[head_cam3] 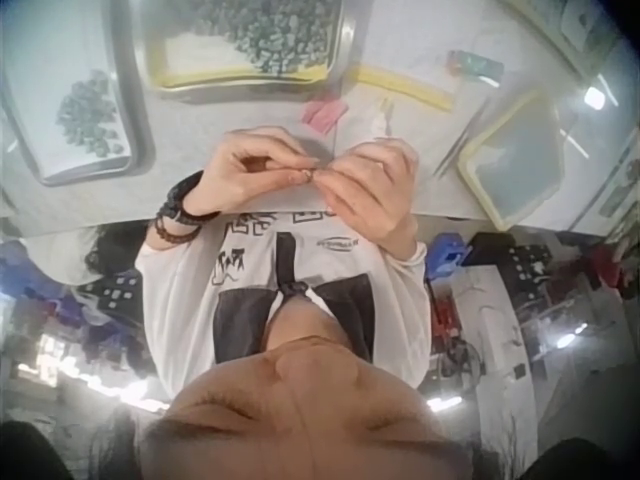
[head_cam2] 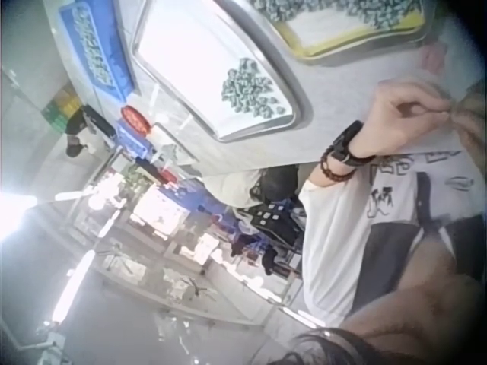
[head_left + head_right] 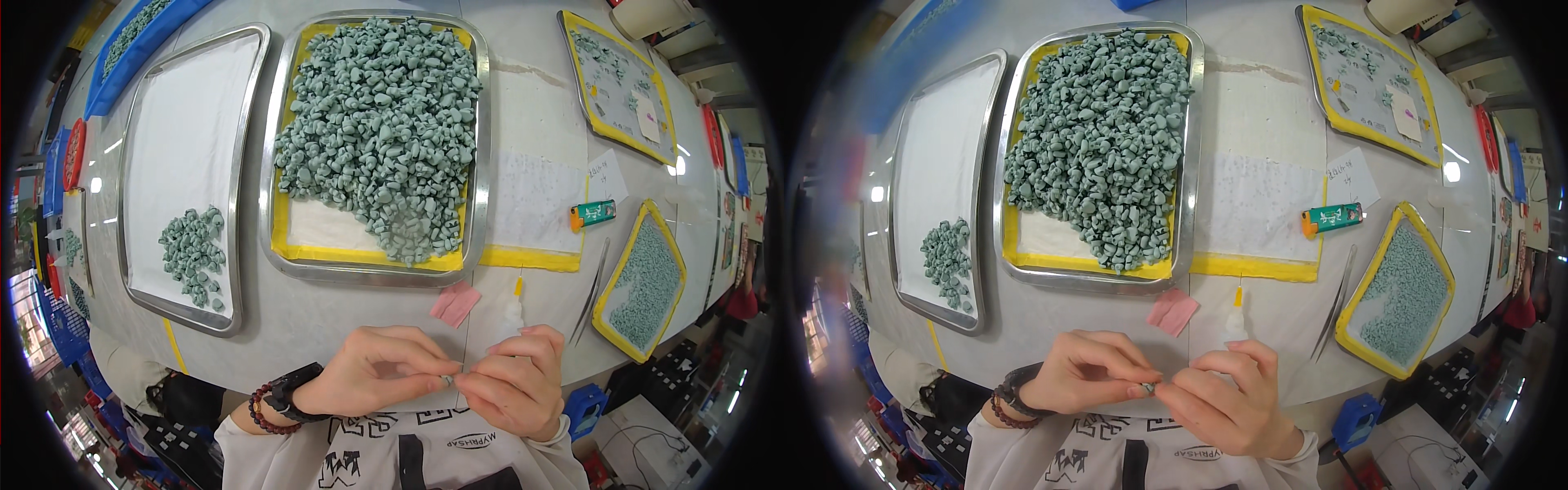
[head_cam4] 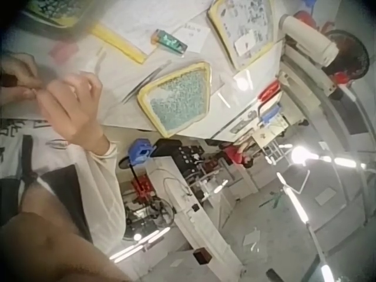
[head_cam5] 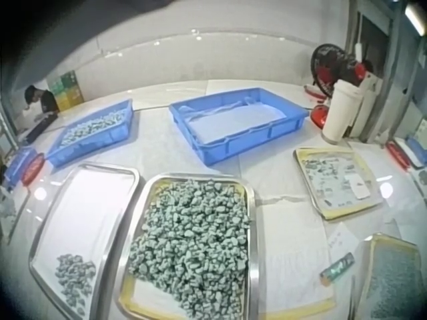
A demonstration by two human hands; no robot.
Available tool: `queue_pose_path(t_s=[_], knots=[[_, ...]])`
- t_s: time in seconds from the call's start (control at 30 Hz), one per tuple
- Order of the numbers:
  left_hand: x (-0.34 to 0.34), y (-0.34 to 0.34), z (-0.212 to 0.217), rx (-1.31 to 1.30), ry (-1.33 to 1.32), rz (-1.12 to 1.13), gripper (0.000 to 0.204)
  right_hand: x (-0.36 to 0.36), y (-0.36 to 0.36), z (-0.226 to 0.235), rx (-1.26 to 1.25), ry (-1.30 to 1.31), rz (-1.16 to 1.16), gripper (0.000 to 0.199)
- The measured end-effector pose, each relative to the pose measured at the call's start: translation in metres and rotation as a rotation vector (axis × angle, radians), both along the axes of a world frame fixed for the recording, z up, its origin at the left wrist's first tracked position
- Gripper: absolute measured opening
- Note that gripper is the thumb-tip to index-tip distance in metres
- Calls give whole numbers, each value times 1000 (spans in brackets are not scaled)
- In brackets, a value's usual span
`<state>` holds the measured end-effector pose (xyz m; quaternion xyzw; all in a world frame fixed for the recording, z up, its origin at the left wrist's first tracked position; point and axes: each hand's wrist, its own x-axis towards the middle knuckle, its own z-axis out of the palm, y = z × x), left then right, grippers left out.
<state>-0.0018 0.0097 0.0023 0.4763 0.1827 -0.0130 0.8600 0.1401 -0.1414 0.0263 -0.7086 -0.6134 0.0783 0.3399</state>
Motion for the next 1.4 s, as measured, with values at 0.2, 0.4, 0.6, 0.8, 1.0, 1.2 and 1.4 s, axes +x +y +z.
queue_pose_path(t_s=[0.2, 0.4, 0.6, 0.8, 1.0, 1.2, 1.4], knots=[[1, -3, -4, -12, -43, 18, 23, -1, -1, -4, -11, 18, -24, 26], [0, -6, -2, -6, 4, 28, 25, -4, -1, 0, -4, -67, -35, 25], [1, -8, -1, 13, 50, 48, 26, -6, -3, 2, -21, -207, -24, 24], [0, -11, -6, 29, 61, 64, 25, -8, -1, 5, -62, -317, 28, 27], [-1, -12, -8, 36, -90, 144, 25, -8, -3, 0, 4, -50, -84, 26], [-1, -9, -5, 170, -206, 139, 26, -7, 1, -6, 63, 252, -113, 23], [-2, -7, -4, 251, -230, 103, 26, -5, 2, -6, 71, 352, -92, 21]])
